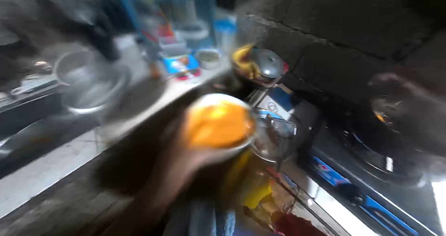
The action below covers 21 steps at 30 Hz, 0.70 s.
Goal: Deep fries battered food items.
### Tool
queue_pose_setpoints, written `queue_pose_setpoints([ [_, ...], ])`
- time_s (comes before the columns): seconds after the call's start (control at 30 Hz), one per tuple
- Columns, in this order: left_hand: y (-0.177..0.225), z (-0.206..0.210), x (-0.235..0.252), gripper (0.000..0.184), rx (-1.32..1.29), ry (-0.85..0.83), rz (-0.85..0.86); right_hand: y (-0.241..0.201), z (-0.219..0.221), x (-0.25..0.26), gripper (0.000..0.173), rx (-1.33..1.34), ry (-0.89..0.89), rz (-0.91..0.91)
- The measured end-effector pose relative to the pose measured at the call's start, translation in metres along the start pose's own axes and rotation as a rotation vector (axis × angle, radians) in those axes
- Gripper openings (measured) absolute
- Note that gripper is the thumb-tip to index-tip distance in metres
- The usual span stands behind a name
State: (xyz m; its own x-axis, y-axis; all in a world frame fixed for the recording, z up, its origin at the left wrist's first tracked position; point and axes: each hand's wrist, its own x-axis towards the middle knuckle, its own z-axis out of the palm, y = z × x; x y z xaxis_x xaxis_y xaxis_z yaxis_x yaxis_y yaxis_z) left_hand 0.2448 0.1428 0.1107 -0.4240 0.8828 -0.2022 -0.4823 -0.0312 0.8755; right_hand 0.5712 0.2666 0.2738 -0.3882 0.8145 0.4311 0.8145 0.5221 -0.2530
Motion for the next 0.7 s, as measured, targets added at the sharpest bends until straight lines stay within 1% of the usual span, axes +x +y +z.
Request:
queue_pose_setpoints([
  [0.07, 0.008, -0.019, 0.005, 0.063, 0.02, -0.005, -0.03, -0.025, 0.055, 0.003, 0.028, 0.104, -0.106, -0.047],
  [0.1, 0.01, -0.028, 0.007, 0.063, 0.02, 0.025, -0.047, -0.041, 0.082, 0.006, 0.02, 0.189, -0.19, -0.044],
  [0.13, 0.013, -0.038, 0.009, 0.062, 0.025, 0.055, -0.053, -0.058, 0.108, 0.01, 0.017, 0.273, -0.301, -0.028],
  [0.23, 0.021, -0.07, 0.012, 0.06, 0.035, 0.096, -0.01, -0.094, 0.18, 0.027, 0.026, 0.443, -0.646, 0.03],
  [0.27, 0.026, -0.08, 0.012, 0.059, 0.034, 0.116, 0.004, -0.102, 0.199, 0.031, 0.027, 0.457, -0.699, 0.046],
  [0.33, 0.033, -0.098, 0.01, 0.057, 0.037, 0.209, 0.009, -0.112, 0.23, 0.037, 0.029, 0.433, -0.762, 0.065],
  [0.4, 0.035, -0.12, 0.007, 0.057, 0.056, 0.292, -0.009, -0.12, 0.255, 0.041, 0.031, 0.404, -0.833, 0.046],
  [0.43, 0.035, -0.133, 0.006, 0.058, 0.05, 0.302, -0.013, -0.124, 0.267, 0.042, 0.032, 0.394, -0.873, 0.034],
  [0.53, 0.028, -0.171, -0.003, 0.056, -0.04, 0.263, -0.003, -0.143, 0.301, 0.042, 0.034, 0.318, -1.033, -0.026],
  [0.6, 0.022, -0.19, -0.01, 0.053, -0.124, 0.269, 0.028, -0.167, 0.324, 0.044, 0.035, 0.239, -1.135, -0.091],
  [0.67, 0.011, -0.212, -0.019, 0.053, -0.148, 0.277, 0.089, -0.196, 0.346, 0.044, 0.035, 0.185, -1.172, -0.203],
  [0.7, 0.006, -0.222, -0.026, 0.054, -0.111, 0.31, 0.118, -0.214, 0.355, 0.043, 0.034, 0.17, -1.171, -0.275],
])
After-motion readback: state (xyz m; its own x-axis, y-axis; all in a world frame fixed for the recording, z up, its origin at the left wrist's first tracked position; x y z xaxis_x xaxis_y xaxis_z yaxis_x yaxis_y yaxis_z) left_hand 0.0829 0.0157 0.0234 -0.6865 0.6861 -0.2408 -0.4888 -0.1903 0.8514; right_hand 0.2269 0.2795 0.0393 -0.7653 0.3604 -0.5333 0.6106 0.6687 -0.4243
